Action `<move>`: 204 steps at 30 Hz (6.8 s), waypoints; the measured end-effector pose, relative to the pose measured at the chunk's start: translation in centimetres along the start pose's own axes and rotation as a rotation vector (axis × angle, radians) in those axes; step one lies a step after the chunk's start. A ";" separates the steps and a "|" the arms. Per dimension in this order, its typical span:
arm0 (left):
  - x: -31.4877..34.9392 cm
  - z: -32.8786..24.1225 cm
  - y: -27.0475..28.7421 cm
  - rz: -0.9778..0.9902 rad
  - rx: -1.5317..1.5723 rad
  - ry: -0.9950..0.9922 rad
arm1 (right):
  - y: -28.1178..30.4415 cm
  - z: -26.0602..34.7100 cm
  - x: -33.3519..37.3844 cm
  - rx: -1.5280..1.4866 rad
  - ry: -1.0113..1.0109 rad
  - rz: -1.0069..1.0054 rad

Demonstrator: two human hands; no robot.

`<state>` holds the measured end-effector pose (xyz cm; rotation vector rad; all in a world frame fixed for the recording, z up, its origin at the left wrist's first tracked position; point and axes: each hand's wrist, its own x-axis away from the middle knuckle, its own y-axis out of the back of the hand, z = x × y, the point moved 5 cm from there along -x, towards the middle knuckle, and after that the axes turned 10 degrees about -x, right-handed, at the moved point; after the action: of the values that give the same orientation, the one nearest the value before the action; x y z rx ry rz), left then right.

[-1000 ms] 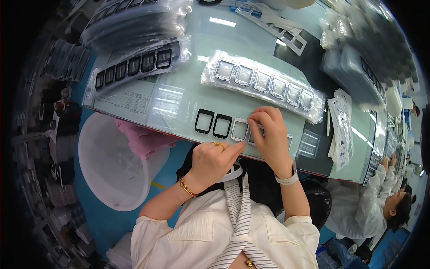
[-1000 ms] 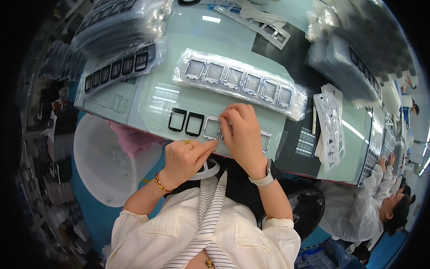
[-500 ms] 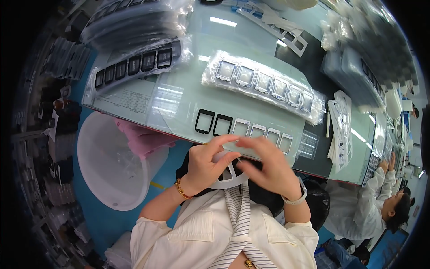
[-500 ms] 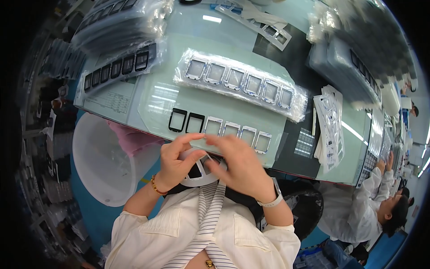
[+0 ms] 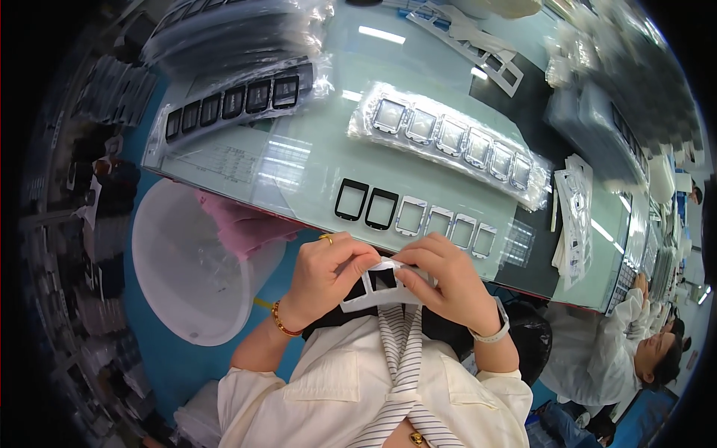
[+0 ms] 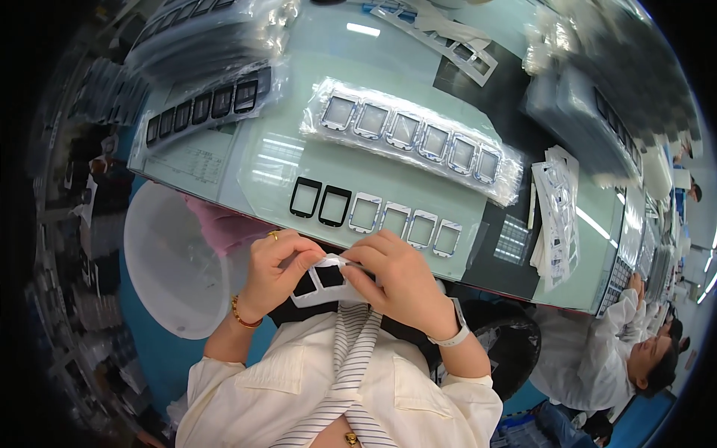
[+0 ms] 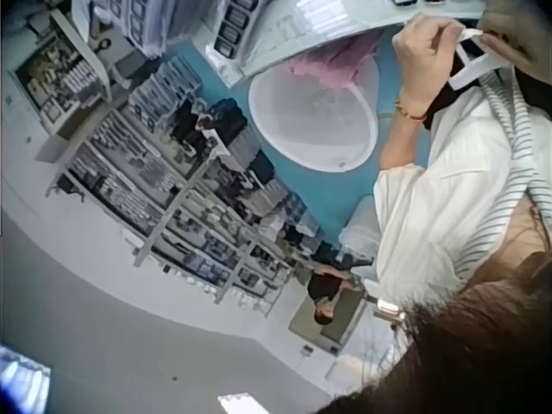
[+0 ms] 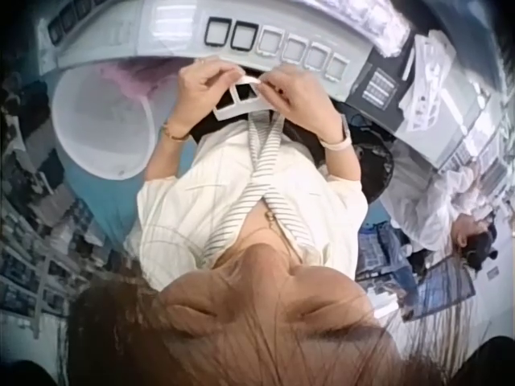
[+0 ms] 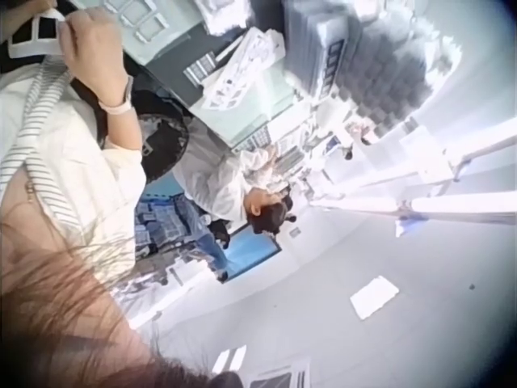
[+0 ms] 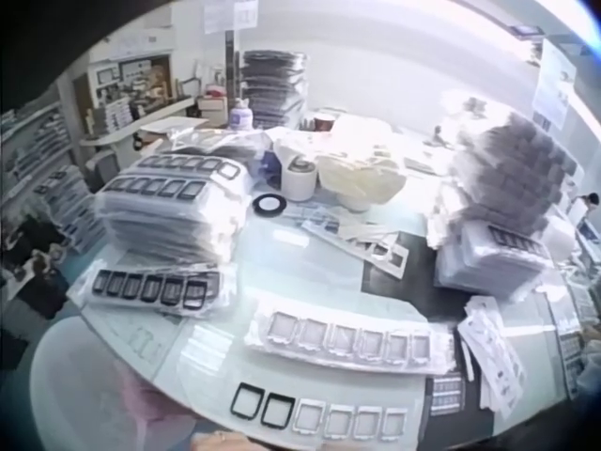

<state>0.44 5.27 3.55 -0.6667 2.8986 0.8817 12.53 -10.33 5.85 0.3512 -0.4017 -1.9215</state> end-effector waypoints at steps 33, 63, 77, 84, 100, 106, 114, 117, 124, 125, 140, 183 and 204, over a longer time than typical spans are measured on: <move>0.6 0.1 0.7 -0.065 -0.184 -0.199 | -1.9 1.1 -1.5 -0.051 -0.028 -0.068; 1.8 0.6 0.5 0.014 0.109 -0.047 | -1.9 1.7 0.2 0.045 0.108 -0.186; 1.4 -0.9 -0.2 0.016 -0.126 -0.088 | -1.6 1.4 0.6 0.039 0.028 -0.192; 1.4 -0.9 -0.1 0.003 -0.135 -0.122 | -2.0 0.6 0.9 -0.074 -0.062 -0.117; 1.6 3.1 1.1 0.076 -0.158 0.191 | -1.0 5.5 0.1 -0.100 0.178 -0.093; 1.0 2.6 1.5 0.007 -0.194 0.020 | 0.7 -0.5 -2.6 -0.190 -0.094 -0.405; 0.3 2.3 0.4 -0.087 -0.252 -0.136 | -0.6 -4.3 -4.1 -0.177 -0.156 -0.440; 0.2 2.4 0.3 -0.080 -0.289 -0.145 | -0.7 -4.6 -4.0 -0.145 -0.156 -0.445; 0.4 3.2 -0.2 -0.094 -0.321 -0.152 | -0.8 -4.4 -4.2 -0.097 -0.159 -0.440; 0.4 3.1 -0.1 -0.094 -0.321 -0.152 | -0.8 -4.4 -4.2 -0.080 -0.154 -0.439; 0.3 3.1 0.0 -0.097 -0.382 -0.154 | -0.7 -4.1 -4.2 -0.068 -0.157 -0.442; -0.2 2.3 -1.9 -0.012 -0.351 -0.125 | -0.5 -2.4 -5.3 0.439 0.061 -0.311; 1.3 1.7 0.3 0.005 0.213 -0.009 | -1.9 1.8 -1.6 -0.059 0.019 0.039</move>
<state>-0.99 5.93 2.09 -0.6355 2.9294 0.5624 10.79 -7.97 6.73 0.3202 -0.3364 -1.8864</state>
